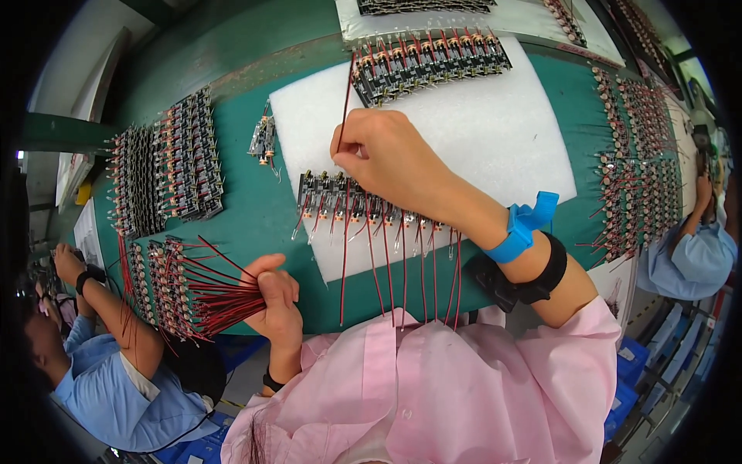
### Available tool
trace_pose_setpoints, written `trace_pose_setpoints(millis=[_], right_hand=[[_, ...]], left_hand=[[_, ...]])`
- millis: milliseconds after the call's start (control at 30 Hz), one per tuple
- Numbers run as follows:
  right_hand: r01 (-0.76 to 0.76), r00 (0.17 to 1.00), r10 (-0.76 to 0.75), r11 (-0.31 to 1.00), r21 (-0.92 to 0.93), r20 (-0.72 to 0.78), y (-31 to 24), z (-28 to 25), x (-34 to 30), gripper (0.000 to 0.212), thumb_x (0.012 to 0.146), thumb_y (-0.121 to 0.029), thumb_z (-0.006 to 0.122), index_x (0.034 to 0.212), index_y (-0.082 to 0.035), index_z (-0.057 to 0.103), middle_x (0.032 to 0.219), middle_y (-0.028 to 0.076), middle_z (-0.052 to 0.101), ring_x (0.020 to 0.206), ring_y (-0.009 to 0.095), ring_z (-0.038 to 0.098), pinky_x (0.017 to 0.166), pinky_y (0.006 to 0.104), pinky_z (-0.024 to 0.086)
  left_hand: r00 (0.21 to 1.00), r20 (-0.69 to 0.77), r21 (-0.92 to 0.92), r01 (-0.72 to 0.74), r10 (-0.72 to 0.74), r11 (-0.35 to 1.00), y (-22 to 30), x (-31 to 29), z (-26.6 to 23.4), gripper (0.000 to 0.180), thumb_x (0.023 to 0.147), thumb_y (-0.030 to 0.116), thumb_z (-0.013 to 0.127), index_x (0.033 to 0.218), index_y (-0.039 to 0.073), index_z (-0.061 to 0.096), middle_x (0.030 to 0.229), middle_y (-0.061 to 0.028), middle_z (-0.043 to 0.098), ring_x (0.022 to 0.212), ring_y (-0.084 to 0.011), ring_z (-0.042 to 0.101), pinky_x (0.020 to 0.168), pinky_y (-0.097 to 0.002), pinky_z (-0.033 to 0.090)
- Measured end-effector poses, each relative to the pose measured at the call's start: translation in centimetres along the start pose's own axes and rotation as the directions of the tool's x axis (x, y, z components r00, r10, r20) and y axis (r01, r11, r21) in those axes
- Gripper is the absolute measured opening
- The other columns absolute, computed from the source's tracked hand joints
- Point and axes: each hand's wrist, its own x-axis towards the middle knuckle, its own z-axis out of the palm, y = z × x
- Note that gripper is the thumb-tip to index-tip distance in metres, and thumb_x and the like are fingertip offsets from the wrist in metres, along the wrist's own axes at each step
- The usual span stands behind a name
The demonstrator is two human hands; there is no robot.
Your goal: Assembling electrical connectors by manually inserting wires into a component tray.
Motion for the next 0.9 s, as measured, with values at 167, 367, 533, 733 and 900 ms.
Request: trace_pose_setpoints(millis=[167, 367, 533, 733, 900], right_hand=[[-0.014, 0.999, 0.014, 1.0, -0.007, 0.047, -0.3, -0.1, 0.0, 0.003, 0.066, 0.002, 0.056, 0.068, 0.003, 0.055, 0.065, 0.007, 0.051, 0.053, 0.012, 0.047, 0.05, 0.022, 0.038], [0.03, 0.998, -0.028, 0.999, -0.037, 0.05, 0.6, 0.5, -0.2, 0.004, 0.066, -0.001, 0.056, 0.068, 0.002, 0.056, 0.067, 0.008, 0.052, 0.055, 0.018, 0.05, 0.05, 0.0263, 0.039], [0.065, 0.996, -0.058, 0.992, -0.107, 0.068, 0.4, 0.7, -0.1, 0.005, 0.066, -0.004, 0.055, 0.068, 0.0, 0.056, 0.068, 0.008, 0.052, 0.057, 0.022, 0.05, 0.051, 0.0291, 0.039], [0.001, 0.998, 0.006, 0.992, -0.124, 0.062, 0.0, 0.5, 0.1, 0.003, 0.067, -0.004, 0.055, 0.068, -0.001, 0.056, 0.067, 0.008, 0.05, 0.056, 0.023, 0.049, 0.05, 0.0295, 0.038], [-0.002, 0.997, 0.011, 0.994, -0.111, 0.072, -0.1, 0.7, 0.1, 0.002, 0.066, -0.001, 0.055, 0.068, 0.0, 0.055, 0.066, 0.007, 0.048, 0.053, 0.022, 0.048, 0.047, 0.0292, 0.038]], left_hand=[[0.999, -0.042, 0.035, 0.006, -0.005, 0.999, 0.1, 0.2, 0.2, 0.021, 0.083, 0.016, 0.043, 0.087, -0.005, 0.046, 0.047, 0.0026, 0.031, 0.038, -0.0038, 0.026, 0.037, -0.0187, 0.023], [0.997, -0.054, 0.038, 0.049, -0.047, 0.998, -0.1, 0.1, 0.2, 0.021, 0.083, 0.016, 0.043, 0.085, -0.004, 0.046, 0.047, 0.0024, 0.031, 0.038, -0.0041, 0.027, 0.037, -0.0187, 0.023], [0.999, -0.047, 0.095, 0.026, -0.022, 0.995, -0.3, -0.1, 0.0, 0.022, 0.083, 0.018, 0.044, 0.085, -0.004, 0.046, 0.047, 0.0022, 0.032, 0.039, -0.005, 0.028, 0.037, -0.0193, 0.024], [0.999, 0.035, 0.171, 0.018, -0.025, 0.985, -0.1, -0.3, -0.3, 0.025, 0.082, 0.021, 0.047, 0.084, -0.003, 0.046, 0.049, 0.0018, 0.034, 0.041, -0.0059, 0.031, 0.039, -0.0199, 0.027], [0.999, 0.03, 0.324, 0.022, -0.033, 0.946, -0.4, -1.2, -1.0, 0.029, 0.081, 0.026, 0.048, 0.085, -0.003, 0.047, 0.052, 0.0011, 0.037, 0.044, -0.0062, 0.034, 0.042, -0.0194, 0.03]])
